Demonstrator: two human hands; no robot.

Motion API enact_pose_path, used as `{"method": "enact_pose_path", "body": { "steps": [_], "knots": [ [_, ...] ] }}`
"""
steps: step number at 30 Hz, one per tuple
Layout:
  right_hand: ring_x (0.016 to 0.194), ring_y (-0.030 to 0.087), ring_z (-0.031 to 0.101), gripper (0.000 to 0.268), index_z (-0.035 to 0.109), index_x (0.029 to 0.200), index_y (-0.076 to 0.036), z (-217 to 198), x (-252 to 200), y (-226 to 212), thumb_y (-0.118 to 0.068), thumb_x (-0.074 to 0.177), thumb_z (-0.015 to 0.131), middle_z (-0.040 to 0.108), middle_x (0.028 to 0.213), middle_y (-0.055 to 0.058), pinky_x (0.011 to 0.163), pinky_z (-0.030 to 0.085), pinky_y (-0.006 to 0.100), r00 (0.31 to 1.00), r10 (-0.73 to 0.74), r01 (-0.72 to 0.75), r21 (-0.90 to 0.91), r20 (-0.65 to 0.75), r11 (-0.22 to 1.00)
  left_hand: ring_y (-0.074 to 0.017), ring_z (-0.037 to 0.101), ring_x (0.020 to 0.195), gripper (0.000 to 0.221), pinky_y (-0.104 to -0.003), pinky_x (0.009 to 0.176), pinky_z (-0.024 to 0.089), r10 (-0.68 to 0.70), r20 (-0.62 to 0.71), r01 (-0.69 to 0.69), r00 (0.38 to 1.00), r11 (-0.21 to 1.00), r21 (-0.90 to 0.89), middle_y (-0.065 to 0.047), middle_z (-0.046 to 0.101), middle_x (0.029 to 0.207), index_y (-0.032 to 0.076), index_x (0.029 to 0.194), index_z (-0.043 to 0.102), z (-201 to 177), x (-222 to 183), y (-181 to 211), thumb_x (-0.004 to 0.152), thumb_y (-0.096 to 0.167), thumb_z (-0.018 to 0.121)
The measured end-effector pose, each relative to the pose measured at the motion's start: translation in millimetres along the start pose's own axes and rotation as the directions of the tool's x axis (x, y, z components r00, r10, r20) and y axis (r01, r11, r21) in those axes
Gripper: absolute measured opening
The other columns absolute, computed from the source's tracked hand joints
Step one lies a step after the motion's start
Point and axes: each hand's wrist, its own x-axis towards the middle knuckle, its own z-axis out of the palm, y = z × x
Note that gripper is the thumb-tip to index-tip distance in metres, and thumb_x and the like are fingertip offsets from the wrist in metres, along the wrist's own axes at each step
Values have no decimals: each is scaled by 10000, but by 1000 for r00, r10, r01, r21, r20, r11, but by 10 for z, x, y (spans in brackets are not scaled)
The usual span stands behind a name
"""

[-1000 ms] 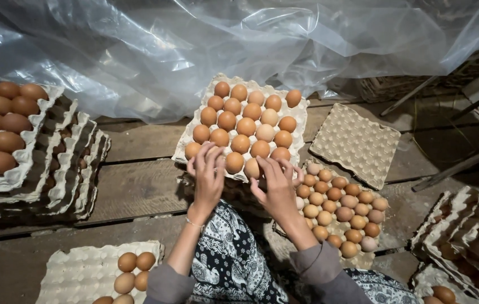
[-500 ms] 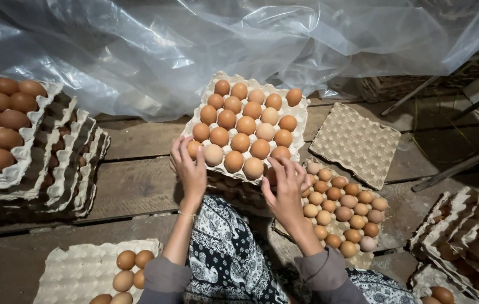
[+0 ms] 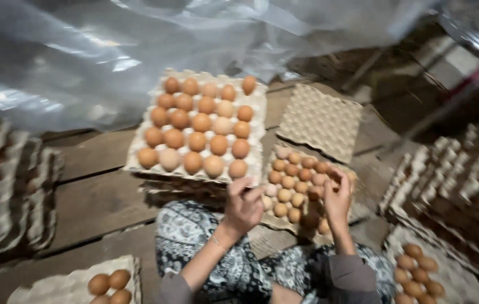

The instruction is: Sorting and transferring eggs between cardboard trays by hand.

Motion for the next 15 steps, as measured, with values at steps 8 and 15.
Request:
{"method": "enact_pose_path", "body": {
  "steps": [8,15],
  "knots": [
    [704,178,603,196,661,936,-151,-274,-372,1453,-114,823,505,666,721,51,600,529,316,937,339,-346,79,87,935,-362,504,993,203,-443,803,419,-321,554,490,768,852,-186,-175,455,1155,68,931,577,497,-514,492,735,33,539],
    [855,304,595,332,632,1026,-81,-208,-752,1304,8,718,548,613,859,134,774,486,383,1000,24,-25,-95,-10,995,-480,362,1181,555,-558,929,347,-498,818,735,289,662,143,-293,328,1264,-39,1226,417,576,-1115,569,699,0,586]
  ]
}}
